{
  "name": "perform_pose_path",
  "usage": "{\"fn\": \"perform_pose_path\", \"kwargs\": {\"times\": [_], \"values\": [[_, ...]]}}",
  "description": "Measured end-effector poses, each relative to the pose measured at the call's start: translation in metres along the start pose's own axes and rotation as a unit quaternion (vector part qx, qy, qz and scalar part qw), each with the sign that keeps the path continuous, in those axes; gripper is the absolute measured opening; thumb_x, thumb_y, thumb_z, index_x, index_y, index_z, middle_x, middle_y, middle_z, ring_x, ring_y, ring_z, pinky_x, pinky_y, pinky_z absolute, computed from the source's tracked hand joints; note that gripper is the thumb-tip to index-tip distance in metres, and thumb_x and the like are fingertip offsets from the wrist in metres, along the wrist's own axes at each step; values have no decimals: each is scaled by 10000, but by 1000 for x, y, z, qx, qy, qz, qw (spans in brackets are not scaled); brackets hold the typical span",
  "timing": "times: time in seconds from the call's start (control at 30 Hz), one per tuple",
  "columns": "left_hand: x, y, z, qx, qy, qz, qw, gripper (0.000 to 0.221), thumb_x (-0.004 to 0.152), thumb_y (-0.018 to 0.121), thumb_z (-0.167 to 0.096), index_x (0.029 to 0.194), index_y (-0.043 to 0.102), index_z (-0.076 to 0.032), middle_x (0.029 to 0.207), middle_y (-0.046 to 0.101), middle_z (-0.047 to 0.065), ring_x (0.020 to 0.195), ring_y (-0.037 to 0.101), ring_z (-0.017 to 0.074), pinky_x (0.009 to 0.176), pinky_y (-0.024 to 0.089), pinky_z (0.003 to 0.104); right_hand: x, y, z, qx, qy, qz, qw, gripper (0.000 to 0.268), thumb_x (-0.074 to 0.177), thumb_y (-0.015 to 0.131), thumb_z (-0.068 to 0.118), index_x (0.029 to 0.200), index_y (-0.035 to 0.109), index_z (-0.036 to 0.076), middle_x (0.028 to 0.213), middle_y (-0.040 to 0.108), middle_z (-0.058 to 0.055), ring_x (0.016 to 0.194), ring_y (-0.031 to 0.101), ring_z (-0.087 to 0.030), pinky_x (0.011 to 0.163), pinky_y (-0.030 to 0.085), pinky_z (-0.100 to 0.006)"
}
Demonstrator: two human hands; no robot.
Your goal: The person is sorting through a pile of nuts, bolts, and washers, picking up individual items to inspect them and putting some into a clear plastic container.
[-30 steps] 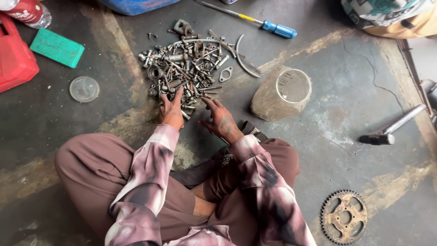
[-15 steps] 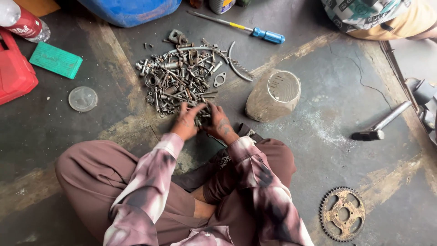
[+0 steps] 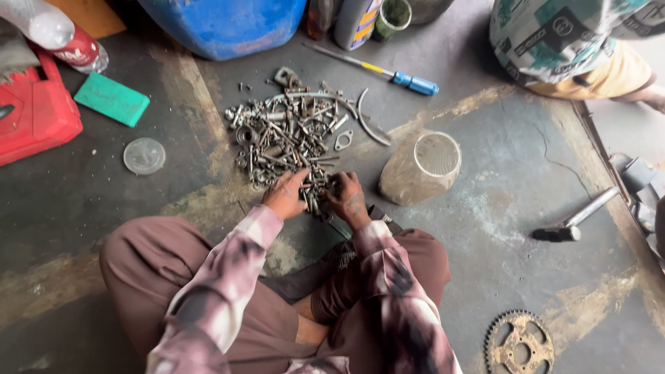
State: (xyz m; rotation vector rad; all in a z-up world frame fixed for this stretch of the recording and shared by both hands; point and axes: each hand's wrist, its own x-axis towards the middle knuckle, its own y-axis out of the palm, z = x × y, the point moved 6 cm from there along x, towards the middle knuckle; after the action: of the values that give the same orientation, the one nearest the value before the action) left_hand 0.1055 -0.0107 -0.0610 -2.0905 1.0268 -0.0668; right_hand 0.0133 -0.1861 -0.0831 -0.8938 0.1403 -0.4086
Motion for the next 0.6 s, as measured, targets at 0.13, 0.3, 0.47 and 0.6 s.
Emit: {"fn": "perform_pose_path", "kwargs": {"times": [0.13, 0.3, 0.47, 0.6], "values": [[-37, -44, -51, 98, -82, 74, 989, 1049, 782, 868, -318, 1616, 231, -298, 1446, 476, 169, 1308, 513, 426, 1078, 450, 529, 1, -39, 55, 22, 44, 32, 998, 581, 847, 792, 323, 1361, 579, 154, 1260, 574, -155, 982, 659, -357, 863, 534, -472], [-38, -21, -26, 53, 15, -24, 998, 1101, 682, 953, -367, 1536, 268, -247, 1492, 431, 221, 1309, 472, 457, 1039, 411, 570, 6, -23, 44, 30, -24, 73, 997, 522, 909, 724, 262, 1414, 625, 174, 1249, 583, -162, 1012, 661, -364, 885, 551, -442], [-49, -15, -35, 79, -66, 71, 992, 1024, 758, 886, -424, 1569, 277, -280, 1412, 524, 183, 1291, 532, 421, 1040, 459, 555, 12, -16, 26, 53, -3, 38, 998, 316, 853, 813, 256, 1094, 718, 75, 1027, 668, -145, 919, 700, -335, 824, 578, -424], [-55, -27, -45, 72, -66, 68, 993, 977, 774, 858, -448, 1555, 299, -272, 1417, 524, 172, 1279, 528, 442, 1034, 450, 571, 13, -6, 10, 43, 0, 19, 999, 271, 838, 833, 232, 1002, 733, 41, 934, 723, -146, 844, 713, -304, 769, 574, -395]]}}
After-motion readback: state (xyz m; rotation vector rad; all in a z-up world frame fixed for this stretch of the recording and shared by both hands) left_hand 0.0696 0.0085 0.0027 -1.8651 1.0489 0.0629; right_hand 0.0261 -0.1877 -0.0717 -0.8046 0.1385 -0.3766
